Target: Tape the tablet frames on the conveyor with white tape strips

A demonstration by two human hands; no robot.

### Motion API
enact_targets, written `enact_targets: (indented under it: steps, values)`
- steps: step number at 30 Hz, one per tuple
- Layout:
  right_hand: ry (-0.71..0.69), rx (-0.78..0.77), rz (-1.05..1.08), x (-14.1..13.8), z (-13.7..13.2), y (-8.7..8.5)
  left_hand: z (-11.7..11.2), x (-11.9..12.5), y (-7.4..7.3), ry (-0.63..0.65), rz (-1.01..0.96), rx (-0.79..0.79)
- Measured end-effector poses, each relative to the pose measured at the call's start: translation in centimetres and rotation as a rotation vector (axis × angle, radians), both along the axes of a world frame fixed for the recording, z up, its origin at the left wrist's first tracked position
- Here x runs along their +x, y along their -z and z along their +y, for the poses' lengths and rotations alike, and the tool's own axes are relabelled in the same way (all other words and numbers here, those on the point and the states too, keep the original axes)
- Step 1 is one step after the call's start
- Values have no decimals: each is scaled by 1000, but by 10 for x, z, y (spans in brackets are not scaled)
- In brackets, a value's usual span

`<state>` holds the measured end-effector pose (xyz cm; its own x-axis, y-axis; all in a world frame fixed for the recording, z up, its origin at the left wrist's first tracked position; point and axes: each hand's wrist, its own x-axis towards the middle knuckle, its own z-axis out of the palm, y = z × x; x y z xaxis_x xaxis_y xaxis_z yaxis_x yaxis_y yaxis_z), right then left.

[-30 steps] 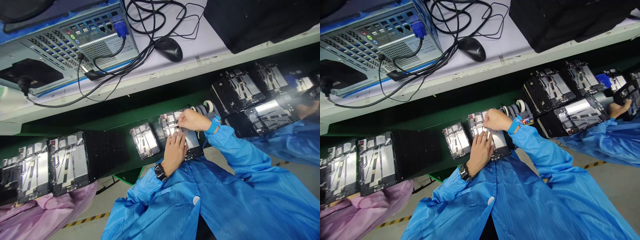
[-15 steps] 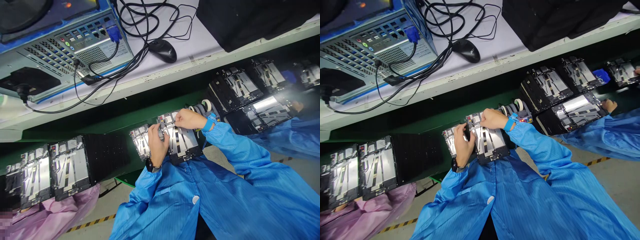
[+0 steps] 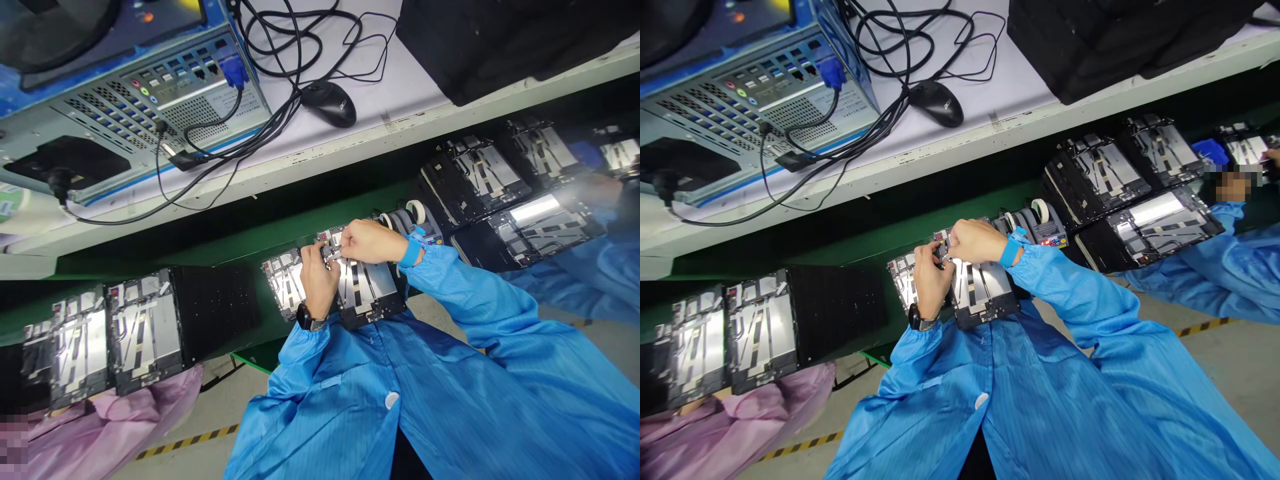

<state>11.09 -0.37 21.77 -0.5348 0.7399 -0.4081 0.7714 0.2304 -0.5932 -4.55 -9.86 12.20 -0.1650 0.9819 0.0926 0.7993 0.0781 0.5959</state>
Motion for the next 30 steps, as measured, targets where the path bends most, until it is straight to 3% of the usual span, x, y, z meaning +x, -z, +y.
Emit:
enact_targets:
  steps: [6, 10, 13, 16, 18, 22, 30]
  values:
    - [59, -4, -73, 19, 2, 23, 4, 4, 0, -31, 41, -33]
    - [92, -31, -86, 33, 5, 40, -15, 3, -7, 11, -5, 131]
    - [91, -45, -78, 37, 7, 48, -40, 8, -16, 275, 26, 196]
    - [82, -30, -94, 38, 7, 53, -57, 17, -20, 579, 159, 77]
    - [74, -9, -100, 38, 7, 55, -61, 23, -19, 651, 260, 2]
    - [66, 28, -114, 37, 5, 57, -59, 29, -14, 641, 364, -51]
    - [60, 37, -168, 34, 4, 55, -58, 40, -13, 570, 391, -55]
